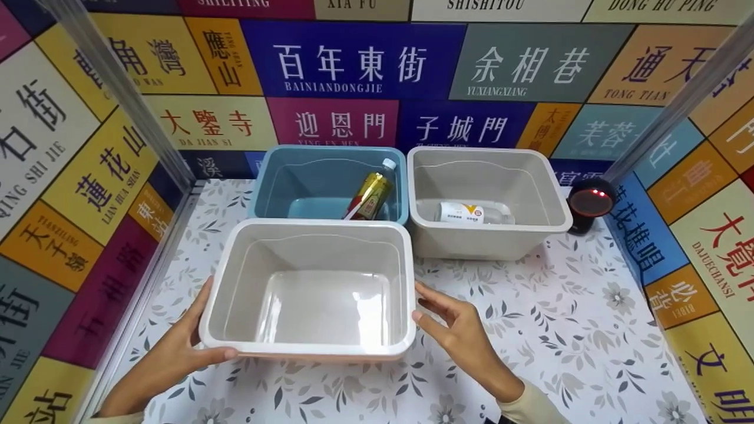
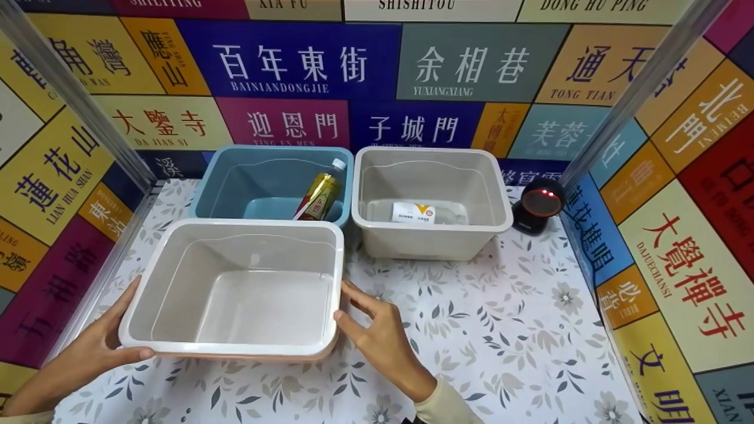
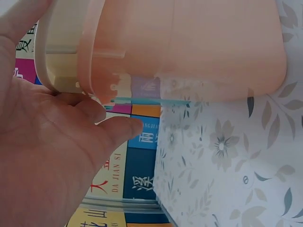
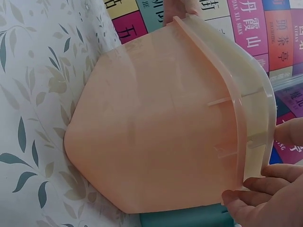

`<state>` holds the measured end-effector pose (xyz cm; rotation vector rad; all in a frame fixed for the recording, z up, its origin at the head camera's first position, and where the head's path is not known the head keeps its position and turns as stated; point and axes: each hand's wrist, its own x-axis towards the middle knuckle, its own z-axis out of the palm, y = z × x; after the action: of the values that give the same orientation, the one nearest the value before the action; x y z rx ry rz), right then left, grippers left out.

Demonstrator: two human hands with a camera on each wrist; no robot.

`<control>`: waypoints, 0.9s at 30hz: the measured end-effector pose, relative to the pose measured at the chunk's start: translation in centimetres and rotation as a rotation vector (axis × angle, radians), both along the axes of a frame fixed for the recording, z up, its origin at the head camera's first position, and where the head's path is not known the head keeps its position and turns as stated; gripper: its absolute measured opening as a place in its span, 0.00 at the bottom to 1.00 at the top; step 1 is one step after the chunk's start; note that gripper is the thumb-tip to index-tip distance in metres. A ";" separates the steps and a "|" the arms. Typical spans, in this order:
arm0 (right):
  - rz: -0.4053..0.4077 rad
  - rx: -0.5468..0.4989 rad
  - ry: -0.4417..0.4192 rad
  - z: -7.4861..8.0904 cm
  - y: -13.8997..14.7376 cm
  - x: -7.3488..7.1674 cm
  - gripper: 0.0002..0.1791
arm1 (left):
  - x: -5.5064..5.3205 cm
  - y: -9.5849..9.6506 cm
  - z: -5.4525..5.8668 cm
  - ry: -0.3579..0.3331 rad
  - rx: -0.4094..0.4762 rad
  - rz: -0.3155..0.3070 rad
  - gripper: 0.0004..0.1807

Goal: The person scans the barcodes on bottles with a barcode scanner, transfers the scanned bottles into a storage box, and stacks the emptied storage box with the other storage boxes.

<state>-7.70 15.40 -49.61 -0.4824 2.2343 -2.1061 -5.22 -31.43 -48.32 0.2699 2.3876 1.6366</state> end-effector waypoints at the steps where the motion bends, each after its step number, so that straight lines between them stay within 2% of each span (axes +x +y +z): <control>1: -0.001 -0.001 0.004 0.0 0.1 0.0 0.27 | 0.0 0.1 0.0 0.000 -0.001 0.001 0.64; 5: -0.006 0.012 0.020 0.0 0.2 0.0 0.27 | -0.1 0.1 0.0 -0.011 -0.031 0.003 0.63; 9: -0.018 0.056 0.043 -0.2 0.3 0.0 0.28 | -0.1 0.1 0.5 -0.018 -0.098 0.004 0.62; 12: -0.033 0.102 0.074 -0.5 0.5 0.1 0.27 | -0.1 0.2 1.0 0.010 -0.158 0.012 0.58; 14: -0.048 0.154 0.107 -0.8 0.7 0.1 0.26 | -0.2 0.4 1.3 0.032 -0.207 0.040 0.54; 18: -0.102 0.293 0.193 -1.2 1.6 0.0 0.26 | -0.7 0.7 2.0 0.099 -0.273 0.129 0.50; 20: -0.126 0.342 0.218 -1.3 2.1 -0.1 0.27 | -0.9 0.9 2.3 0.156 -0.299 0.182 0.48; 24: -0.149 0.401 0.258 -1.4 3.2 -0.6 0.28 | -1.2 1.5 2.9 0.282 -0.305 0.272 0.44; 27: -0.161 0.440 0.279 -1.4 4.0 -1.0 0.28 | -1.4 2.2 3.4 0.346 -0.311 0.303 0.42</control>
<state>-8.72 19.38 -51.02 -0.6130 2.8745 -1.6027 -6.60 -29.23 -44.87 0.1478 3.0289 1.3879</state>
